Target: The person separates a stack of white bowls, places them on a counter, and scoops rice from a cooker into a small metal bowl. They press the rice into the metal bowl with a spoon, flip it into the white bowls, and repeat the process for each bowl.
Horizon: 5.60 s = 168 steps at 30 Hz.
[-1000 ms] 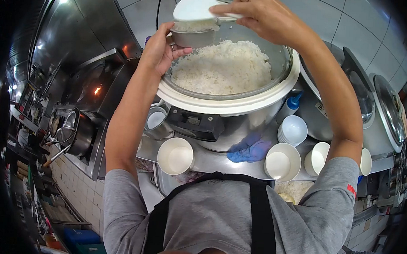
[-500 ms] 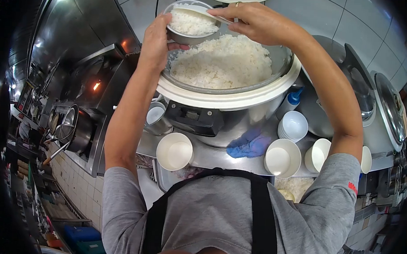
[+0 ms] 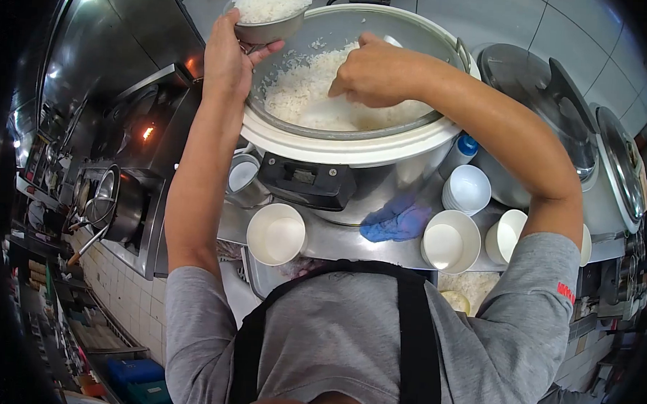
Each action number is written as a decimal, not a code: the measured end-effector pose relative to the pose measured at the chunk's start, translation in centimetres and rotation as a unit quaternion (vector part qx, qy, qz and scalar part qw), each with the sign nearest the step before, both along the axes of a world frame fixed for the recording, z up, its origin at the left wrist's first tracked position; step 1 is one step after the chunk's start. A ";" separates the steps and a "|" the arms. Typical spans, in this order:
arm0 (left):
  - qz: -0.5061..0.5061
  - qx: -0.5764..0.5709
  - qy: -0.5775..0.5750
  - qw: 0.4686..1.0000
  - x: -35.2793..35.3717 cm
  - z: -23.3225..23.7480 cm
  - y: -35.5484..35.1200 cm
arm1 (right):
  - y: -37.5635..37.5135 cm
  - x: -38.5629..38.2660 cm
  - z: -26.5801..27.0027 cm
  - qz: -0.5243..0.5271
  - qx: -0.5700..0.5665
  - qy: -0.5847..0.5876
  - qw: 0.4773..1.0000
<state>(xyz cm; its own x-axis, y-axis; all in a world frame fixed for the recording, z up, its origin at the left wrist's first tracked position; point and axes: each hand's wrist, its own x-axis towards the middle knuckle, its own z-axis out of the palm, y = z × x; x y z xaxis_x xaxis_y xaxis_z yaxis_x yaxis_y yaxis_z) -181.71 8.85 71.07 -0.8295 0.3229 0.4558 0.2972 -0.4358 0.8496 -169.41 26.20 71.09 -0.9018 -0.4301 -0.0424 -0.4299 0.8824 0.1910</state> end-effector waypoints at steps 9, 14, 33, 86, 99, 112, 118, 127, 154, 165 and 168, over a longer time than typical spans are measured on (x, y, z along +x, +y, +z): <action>-0.014 0.000 0.008 1.000 -0.1 0.1 -0.1 | 5.1 0.1 4.3 -0.150 -0.237 -0.152 0.948; -0.016 -0.010 -0.004 1.000 -0.1 0.1 0.1 | 10.5 -0.5 7.2 -0.201 -0.365 -0.060 0.907; -0.065 -0.111 0.017 0.992 0.6 -0.2 0.5 | 1.8 0.3 3.7 -0.086 -0.181 0.265 0.943; -0.326 -0.111 -0.239 0.908 23.0 -21.2 -10.7 | -12.5 28.4 -16.0 -0.268 -0.392 0.200 0.857; -0.212 0.009 -0.324 0.922 24.6 -29.8 -9.9 | -12.2 28.8 -26.8 -0.389 -0.782 -0.177 0.453; -0.025 -0.180 -0.291 0.939 26.1 -35.0 -9.0 | -12.6 24.7 -29.0 -0.251 -0.384 0.058 0.887; -0.072 -0.090 -0.383 0.917 25.3 -34.8 -10.8 | -11.2 23.3 -24.7 -0.299 -0.421 0.068 0.853; -0.079 -0.028 -0.411 0.908 24.5 -32.9 -10.3 | -11.1 19.8 -26.8 -0.306 -0.297 -0.109 0.898; -0.093 -0.047 -0.411 0.906 24.2 -33.5 -10.5 | -10.3 18.6 -23.4 -0.339 -0.330 -0.100 0.875; -0.090 -0.057 -0.407 0.907 23.6 -33.5 -10.5 | -10.1 18.7 -27.0 -0.298 -0.320 -0.043 0.898; -0.088 -0.069 -0.402 0.909 23.2 -33.4 -10.7 | -8.9 19.7 -25.0 -0.241 -0.305 -0.067 0.919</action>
<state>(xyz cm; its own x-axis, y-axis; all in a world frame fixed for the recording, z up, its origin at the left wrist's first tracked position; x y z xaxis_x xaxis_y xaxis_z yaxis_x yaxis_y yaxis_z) -158.49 -1.83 37.62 -0.8066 0.4903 -0.3301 -0.5080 -0.2895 0.8113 -149.68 17.32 46.06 -0.9980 0.0372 -0.0504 0.0553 0.9016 -0.4289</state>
